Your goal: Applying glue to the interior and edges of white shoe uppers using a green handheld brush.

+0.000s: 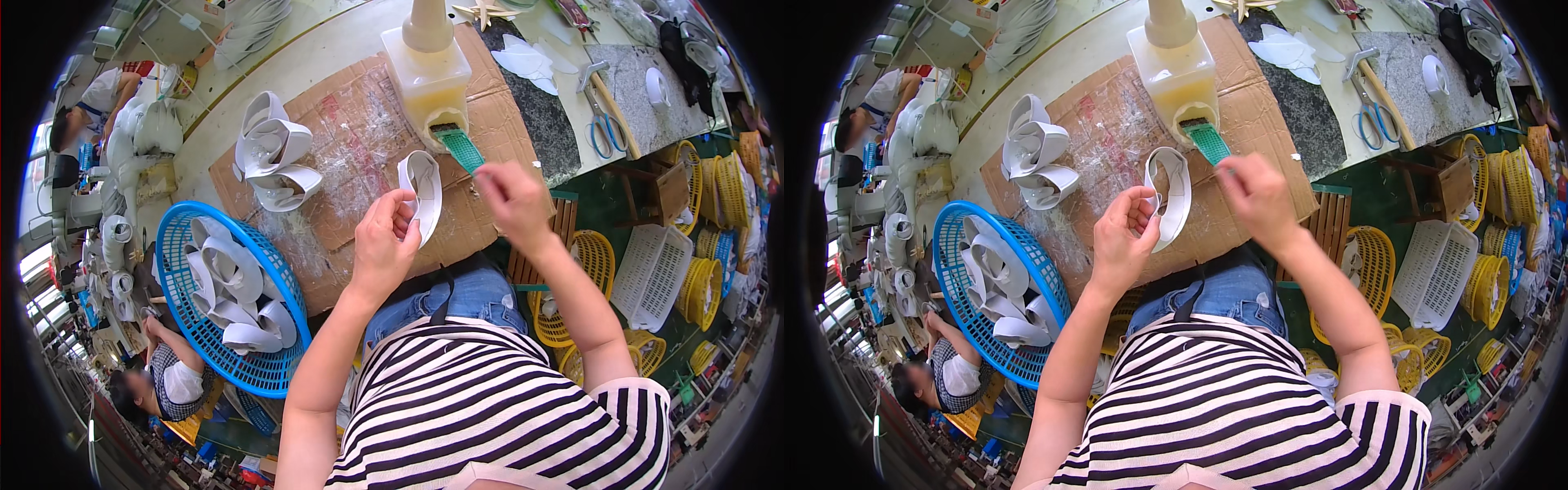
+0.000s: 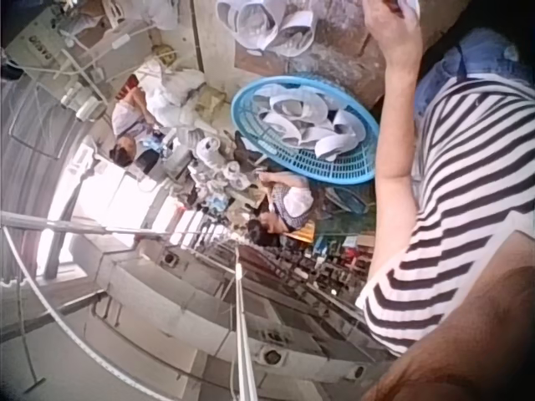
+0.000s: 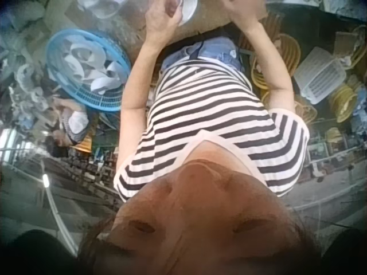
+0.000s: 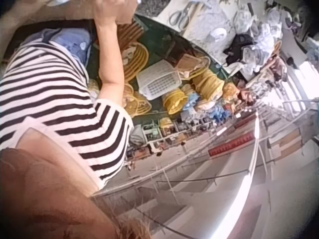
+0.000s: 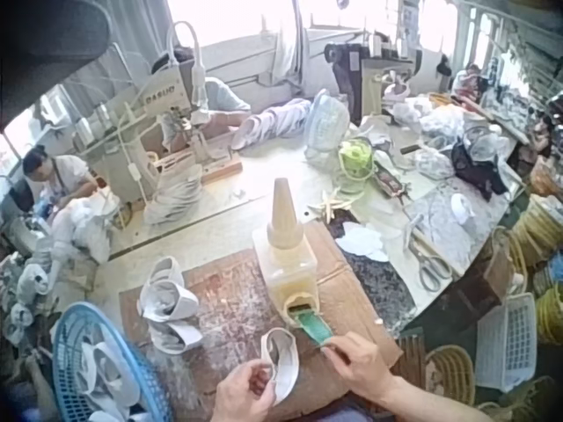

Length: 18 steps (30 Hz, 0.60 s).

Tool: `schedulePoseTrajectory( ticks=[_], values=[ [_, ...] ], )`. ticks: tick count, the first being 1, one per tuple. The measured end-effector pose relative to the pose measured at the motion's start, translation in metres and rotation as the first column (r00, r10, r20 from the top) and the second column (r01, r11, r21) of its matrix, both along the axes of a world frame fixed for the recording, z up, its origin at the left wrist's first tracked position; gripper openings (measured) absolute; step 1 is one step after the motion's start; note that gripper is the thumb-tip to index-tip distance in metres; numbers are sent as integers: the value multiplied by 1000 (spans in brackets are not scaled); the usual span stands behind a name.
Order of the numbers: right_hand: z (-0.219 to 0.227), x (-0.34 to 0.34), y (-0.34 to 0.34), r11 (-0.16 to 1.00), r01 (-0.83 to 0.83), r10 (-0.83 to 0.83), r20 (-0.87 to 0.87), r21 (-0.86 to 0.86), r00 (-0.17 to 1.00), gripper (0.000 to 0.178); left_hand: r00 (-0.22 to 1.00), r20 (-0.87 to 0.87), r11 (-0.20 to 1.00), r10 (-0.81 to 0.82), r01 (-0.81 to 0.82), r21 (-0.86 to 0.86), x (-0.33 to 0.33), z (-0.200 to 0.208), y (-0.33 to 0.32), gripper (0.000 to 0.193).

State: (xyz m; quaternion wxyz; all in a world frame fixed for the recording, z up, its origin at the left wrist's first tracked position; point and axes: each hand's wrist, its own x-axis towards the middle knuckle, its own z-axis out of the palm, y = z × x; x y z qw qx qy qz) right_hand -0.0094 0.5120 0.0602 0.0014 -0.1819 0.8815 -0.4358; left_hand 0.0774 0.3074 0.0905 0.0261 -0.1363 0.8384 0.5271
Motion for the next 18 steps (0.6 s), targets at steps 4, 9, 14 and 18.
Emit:
schedulePoseTrajectory(
  ticks=[4,9,14,18],
  values=[
    [-42,38,-36,991,-123,113,146,58,983,20,1000,-22,999,7,-6,43,3,-4,8,33],
    [-72,36,-64,973,108,-146,176,205,973,22,1000,-18,1000,9,-8,29,9,-5,13,33],
    [-83,34,-68,967,227,-255,357,119,899,18,999,-25,999,26,-25,23,12,-9,14,32],
    [-86,36,-65,957,285,-278,418,47,865,14,999,-18,998,37,-36,53,12,-14,10,32]
  ],
)
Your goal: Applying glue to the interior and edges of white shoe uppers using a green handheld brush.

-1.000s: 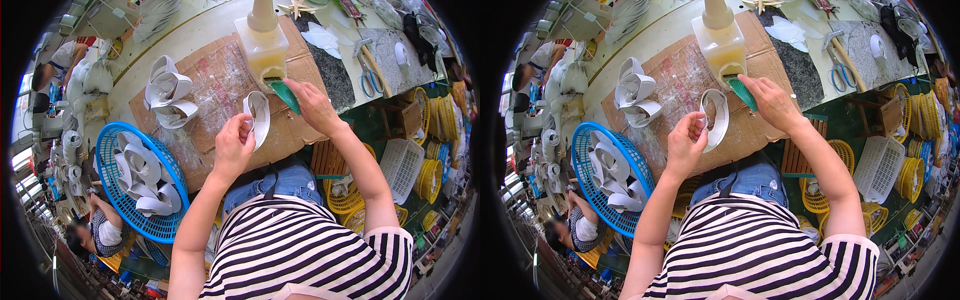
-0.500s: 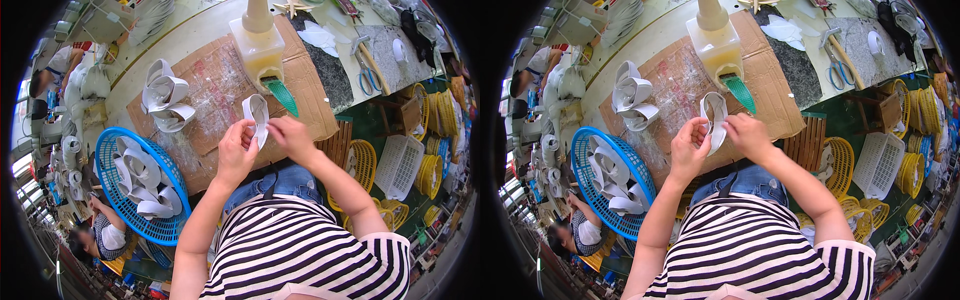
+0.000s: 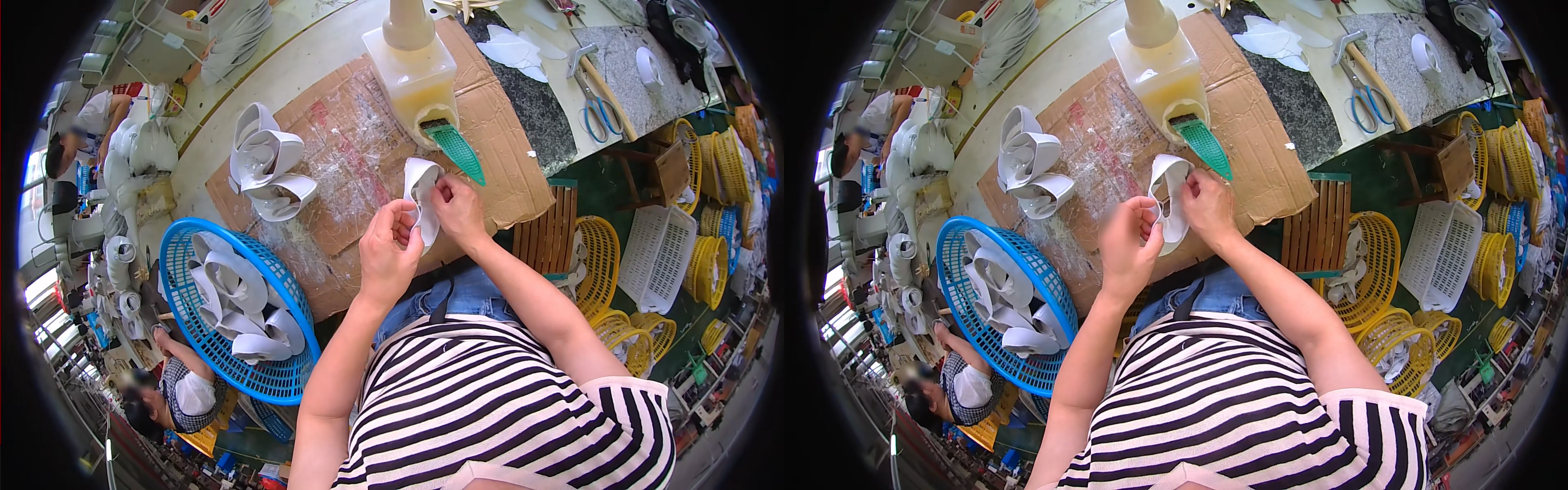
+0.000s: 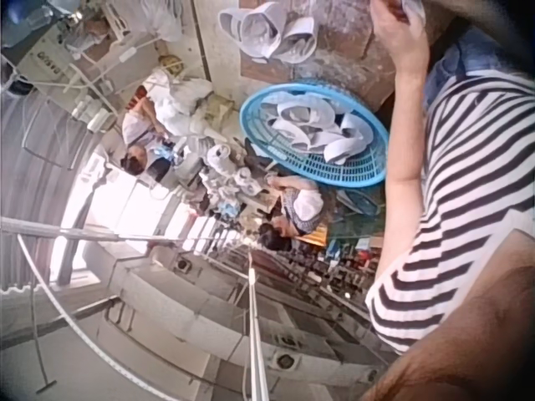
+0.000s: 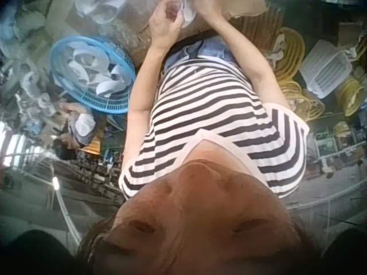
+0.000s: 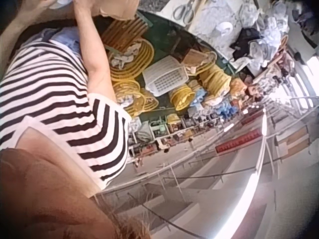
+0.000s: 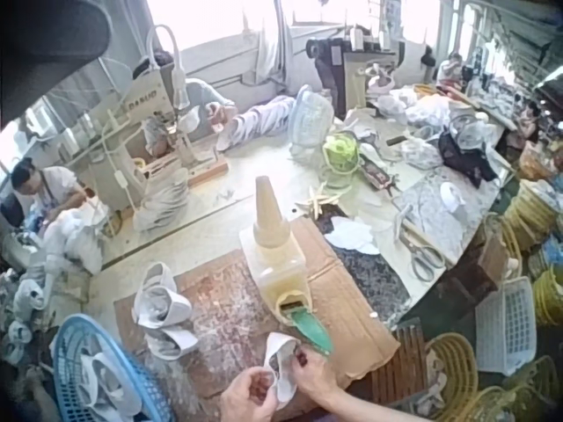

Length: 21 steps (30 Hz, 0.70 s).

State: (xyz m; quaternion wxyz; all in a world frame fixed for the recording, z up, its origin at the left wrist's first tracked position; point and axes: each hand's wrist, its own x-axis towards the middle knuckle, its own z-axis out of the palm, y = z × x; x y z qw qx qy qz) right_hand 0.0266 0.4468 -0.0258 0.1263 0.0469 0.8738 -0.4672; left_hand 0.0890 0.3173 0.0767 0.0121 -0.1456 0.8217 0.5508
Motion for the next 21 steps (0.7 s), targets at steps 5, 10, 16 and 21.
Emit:
schedulePoseTrajectory(
  ticks=[5,10,16,21],
  values=[
    [-7,-1,4,998,37,-38,-17,-44,999,10,1000,3,1000,-3,3,14,-5,2,-1,31],
    [-10,3,9,999,-4,2,-61,-38,998,16,1000,8,1000,-11,11,5,-5,3,-8,32],
    [22,-10,59,994,-38,57,-182,107,982,24,999,5,999,-43,43,-4,-4,8,-15,32],
    [27,-59,67,973,-229,192,-633,24,750,29,999,-45,1000,-6,7,19,-11,5,-18,33]
  ],
)
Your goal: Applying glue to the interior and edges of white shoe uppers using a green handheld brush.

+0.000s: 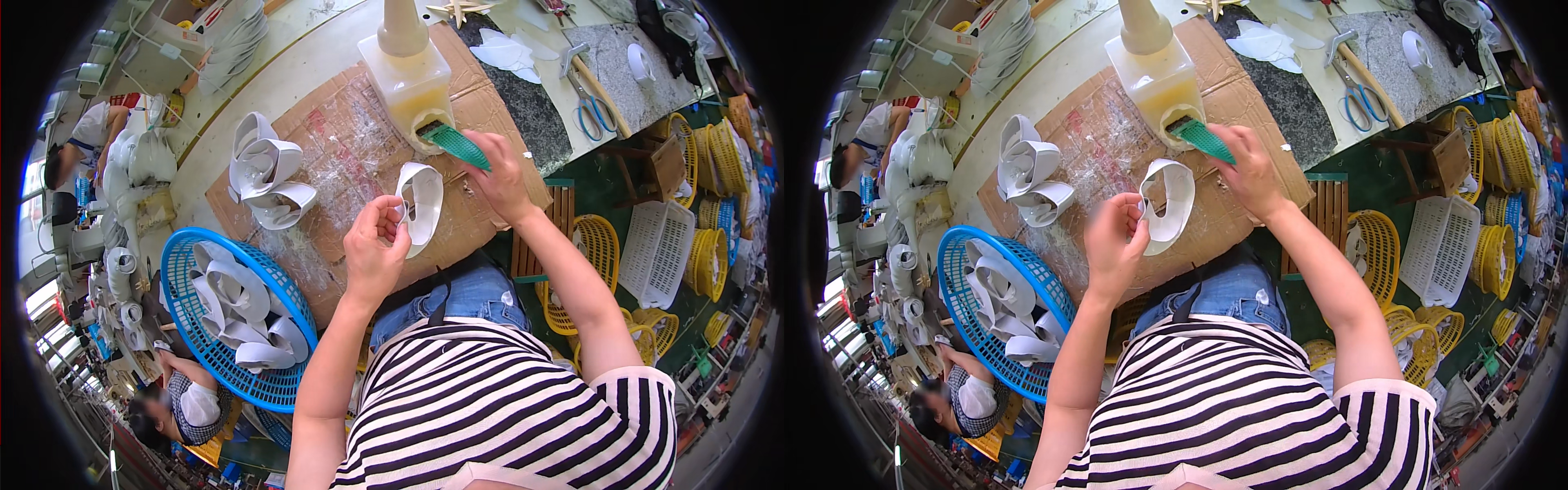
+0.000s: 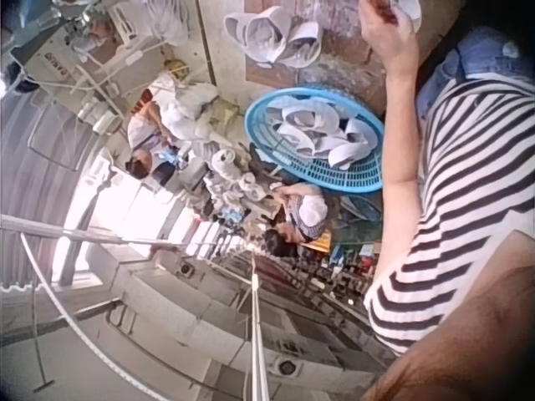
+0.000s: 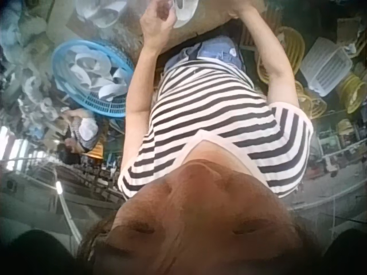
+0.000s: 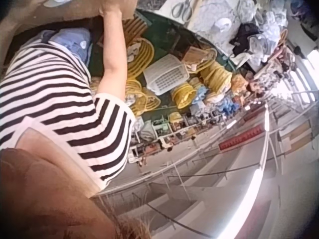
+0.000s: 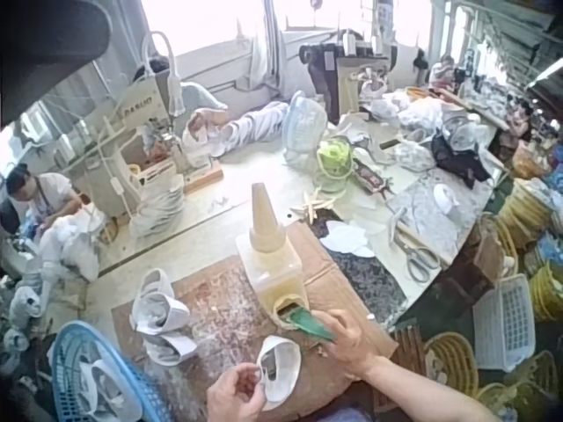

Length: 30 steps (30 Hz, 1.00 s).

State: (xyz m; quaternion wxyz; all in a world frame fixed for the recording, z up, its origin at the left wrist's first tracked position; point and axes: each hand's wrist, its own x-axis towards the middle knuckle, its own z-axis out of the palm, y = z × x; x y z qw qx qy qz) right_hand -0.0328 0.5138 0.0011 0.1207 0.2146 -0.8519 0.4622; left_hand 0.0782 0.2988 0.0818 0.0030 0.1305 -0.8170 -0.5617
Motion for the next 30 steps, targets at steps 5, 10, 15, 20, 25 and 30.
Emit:
schedulePoseTrajectory(
  ticks=[5,10,15,20,25,30],
  values=[
    [23,-11,1,977,-212,214,-104,35,971,30,1000,-4,1000,2,-2,-30,-4,7,-6,32],
    [42,-10,7,999,-33,34,-29,29,999,17,999,-30,991,31,-35,-132,-2,13,-7,29],
    [48,-15,23,982,190,-126,714,-10,689,14,1000,-16,988,22,-24,-154,-3,13,-9,29],
    [50,-13,29,784,317,255,742,-534,620,20,1000,3,994,-5,6,-107,-3,13,-5,29],
    [57,9,-4,963,-189,254,413,-193,875,12,1000,1,996,2,-2,-87,-1,7,-2,32],
    [29,12,-33,950,-311,309,54,37,950,15,999,4,997,-35,35,-74,0,7,3,32]
  ],
)
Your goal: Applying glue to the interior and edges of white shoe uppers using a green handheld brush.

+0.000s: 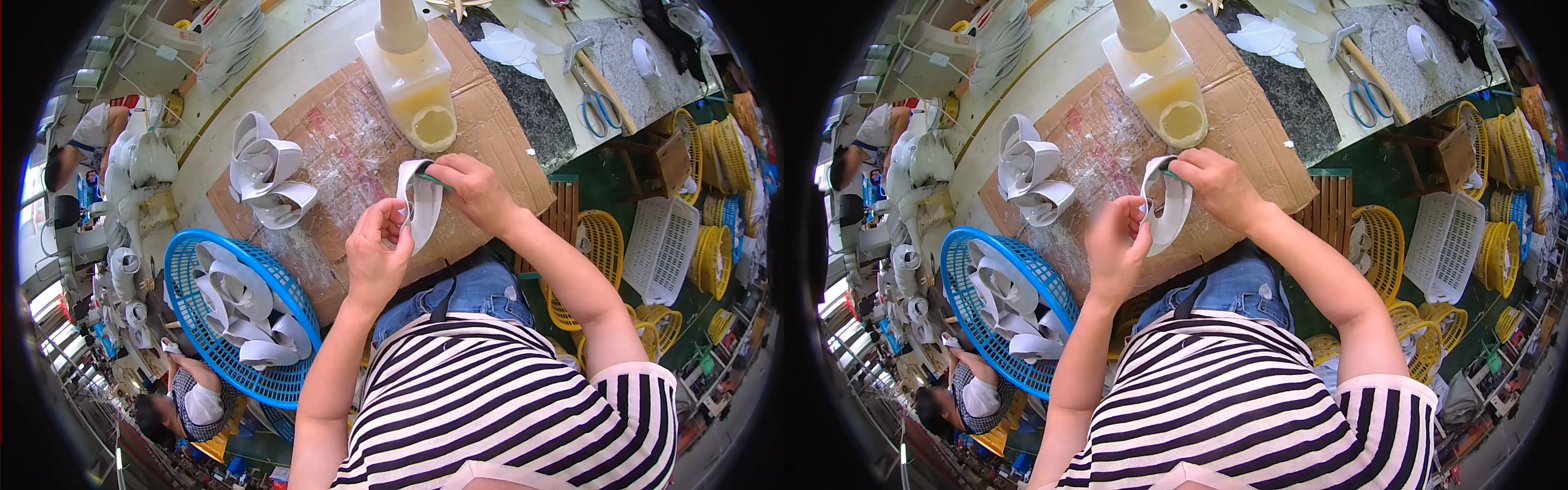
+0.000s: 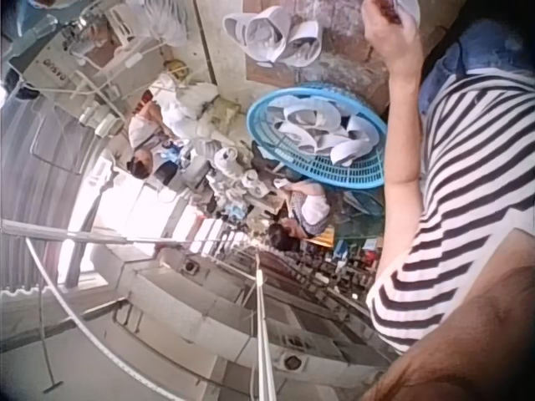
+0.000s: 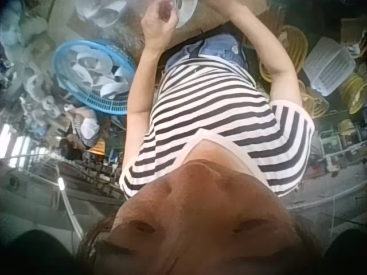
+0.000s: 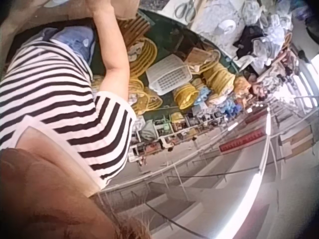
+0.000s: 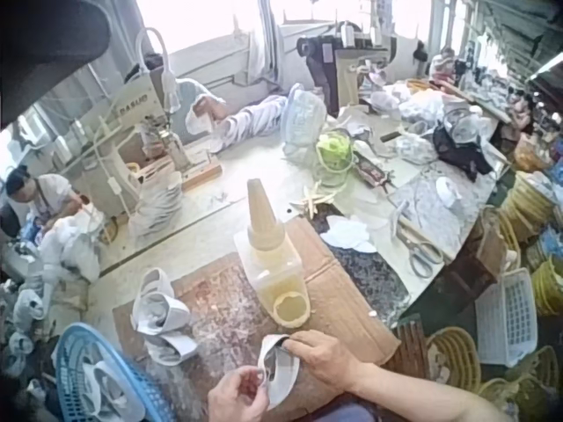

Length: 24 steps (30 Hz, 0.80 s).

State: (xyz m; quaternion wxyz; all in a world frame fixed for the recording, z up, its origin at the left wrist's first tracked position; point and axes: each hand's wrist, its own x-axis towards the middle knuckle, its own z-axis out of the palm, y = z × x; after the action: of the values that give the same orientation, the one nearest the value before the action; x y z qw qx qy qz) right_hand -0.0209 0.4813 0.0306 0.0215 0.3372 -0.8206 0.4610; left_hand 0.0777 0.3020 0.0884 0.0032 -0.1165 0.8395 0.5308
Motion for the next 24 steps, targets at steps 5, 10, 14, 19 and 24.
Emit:
schedulePoseTrajectory(
  ticks=[5,10,14,19,24],
  values=[
    [-4,2,4,988,-151,140,260,23,955,10,1000,17,1000,18,-18,15,3,-4,-1,31],
    [-7,17,0,999,36,-43,264,31,964,7,997,51,998,53,-54,28,12,-6,-6,29],
    [6,50,-6,984,176,-157,426,-5,891,10,986,82,985,146,-153,84,27,-19,-12,31],
    [36,67,-12,956,274,-60,840,-107,539,19,951,130,925,282,-305,228,37,-27,-20,30],
    [40,38,14,799,540,-46,869,-264,492,23,955,83,928,286,-297,224,29,-5,-31,34]
  ],
)
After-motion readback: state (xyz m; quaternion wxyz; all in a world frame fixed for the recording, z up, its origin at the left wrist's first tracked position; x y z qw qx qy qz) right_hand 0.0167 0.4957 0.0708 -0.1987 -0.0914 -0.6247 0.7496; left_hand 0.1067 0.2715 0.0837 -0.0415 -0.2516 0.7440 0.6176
